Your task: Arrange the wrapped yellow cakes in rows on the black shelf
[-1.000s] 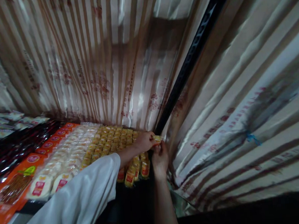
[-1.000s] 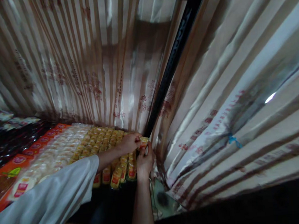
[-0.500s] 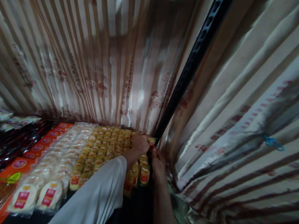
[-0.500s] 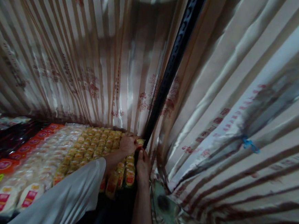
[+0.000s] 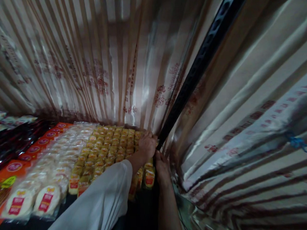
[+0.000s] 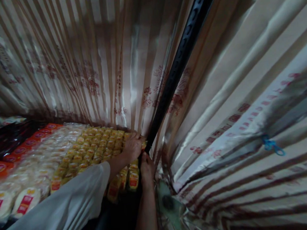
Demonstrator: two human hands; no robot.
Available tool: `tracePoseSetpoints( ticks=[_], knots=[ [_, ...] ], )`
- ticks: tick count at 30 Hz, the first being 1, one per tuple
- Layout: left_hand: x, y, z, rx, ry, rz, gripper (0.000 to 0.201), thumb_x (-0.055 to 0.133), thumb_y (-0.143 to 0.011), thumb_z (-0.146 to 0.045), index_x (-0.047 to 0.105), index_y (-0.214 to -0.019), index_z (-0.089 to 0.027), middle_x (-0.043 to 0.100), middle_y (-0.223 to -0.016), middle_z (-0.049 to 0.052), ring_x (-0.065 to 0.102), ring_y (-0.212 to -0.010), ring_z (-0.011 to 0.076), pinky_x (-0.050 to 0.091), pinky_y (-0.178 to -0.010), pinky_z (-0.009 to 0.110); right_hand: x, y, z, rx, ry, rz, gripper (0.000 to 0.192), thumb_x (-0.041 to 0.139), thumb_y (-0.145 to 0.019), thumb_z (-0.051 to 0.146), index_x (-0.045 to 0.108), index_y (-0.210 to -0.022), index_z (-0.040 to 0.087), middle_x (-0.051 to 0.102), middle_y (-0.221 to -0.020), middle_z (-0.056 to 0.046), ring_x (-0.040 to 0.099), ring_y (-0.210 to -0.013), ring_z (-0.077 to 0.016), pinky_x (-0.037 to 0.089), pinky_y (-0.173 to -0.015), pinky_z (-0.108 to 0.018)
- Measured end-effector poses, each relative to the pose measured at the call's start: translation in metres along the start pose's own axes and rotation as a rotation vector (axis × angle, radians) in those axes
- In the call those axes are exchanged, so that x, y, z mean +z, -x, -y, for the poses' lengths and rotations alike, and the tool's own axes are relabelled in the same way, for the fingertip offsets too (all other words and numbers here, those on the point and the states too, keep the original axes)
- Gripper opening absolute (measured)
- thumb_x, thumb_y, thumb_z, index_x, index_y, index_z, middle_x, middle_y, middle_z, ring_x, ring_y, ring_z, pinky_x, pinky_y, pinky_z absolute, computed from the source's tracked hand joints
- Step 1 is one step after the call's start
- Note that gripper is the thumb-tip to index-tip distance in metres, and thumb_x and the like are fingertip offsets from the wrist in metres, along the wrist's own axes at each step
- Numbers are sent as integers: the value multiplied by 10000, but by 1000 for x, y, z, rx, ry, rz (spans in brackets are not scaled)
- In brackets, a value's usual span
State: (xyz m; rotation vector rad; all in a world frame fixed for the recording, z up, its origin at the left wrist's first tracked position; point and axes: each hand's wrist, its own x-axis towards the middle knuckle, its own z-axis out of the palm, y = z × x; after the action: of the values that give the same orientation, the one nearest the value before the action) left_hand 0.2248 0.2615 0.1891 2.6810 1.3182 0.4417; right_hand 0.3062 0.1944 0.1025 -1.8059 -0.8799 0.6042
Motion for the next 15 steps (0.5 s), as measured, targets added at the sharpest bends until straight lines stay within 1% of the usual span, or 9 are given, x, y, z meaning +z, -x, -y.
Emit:
tracePoseSetpoints(
  ticks=[3, 6, 8, 11, 13, 15],
  knots=[
    [3, -3, 2, -9, 6, 2, 260, 409, -824, -152, 599, -1002, -156, 581, -1013, 84, 449, -1044, 224, 375, -888, 355, 2, -2, -4, -18, -24, 9, 485, 391, -787, 507, 662, -1035, 190, 685, -988, -73, 587, -972, -215, 414, -830, -300],
    [5, -1, 2, -31, 8, -8, 243, 427, -809, -142, 619, -959, -124, 585, -1017, 109, 454, -1056, 249, 381, -883, 373, 4, -3, -8, -33, -35, 8, 470, 384, -786, 486, 647, -1057, 206, 685, -993, -57, 583, -975, -202, 419, -820, -291],
    [4, 2, 1, -33, 12, -22, 244, 421, -810, -135, 624, -943, -120, 589, -1023, 111, 472, -1042, 242, 389, -880, 366, 6, -4, -10, -25, -42, -5, 467, 388, -780, 478, 644, -1056, 200, 685, -991, -58, 588, -959, -199, 424, -809, -289],
    [-1, 11, 0, -12, 28, -65, 292, 416, -813, -135, 588, -1048, -142, 595, -1033, 88, 491, -1030, 215, 398, -886, 333, 8, -3, -9, -19, -52, -29, 459, 403, -768, 468, 655, -1026, 184, 691, -959, -64, 599, -919, -200, 432, -790, -292],
    [-7, 17, 0, 4, 34, -99, 337, 458, -792, -155, 551, -1115, -146, 582, -1069, 85, 476, -1063, 218, 394, -906, 319, 8, -1, -6, -51, -59, -50, 449, 410, -763, 461, 667, -993, 173, 696, -928, -69, 604, -898, -205, 435, -783, -303],
    [-13, 26, -2, 17, 52, -133, 355, 490, -774, -176, 545, -1124, -150, 554, -1134, 86, 453, -1103, 220, 382, -939, 314, 5, 3, 0, -90, -67, -64, 445, 410, -764, 459, 673, -969, 164, 695, -916, -76, 605, -891, -213, 436, -783, -318]
  ],
)
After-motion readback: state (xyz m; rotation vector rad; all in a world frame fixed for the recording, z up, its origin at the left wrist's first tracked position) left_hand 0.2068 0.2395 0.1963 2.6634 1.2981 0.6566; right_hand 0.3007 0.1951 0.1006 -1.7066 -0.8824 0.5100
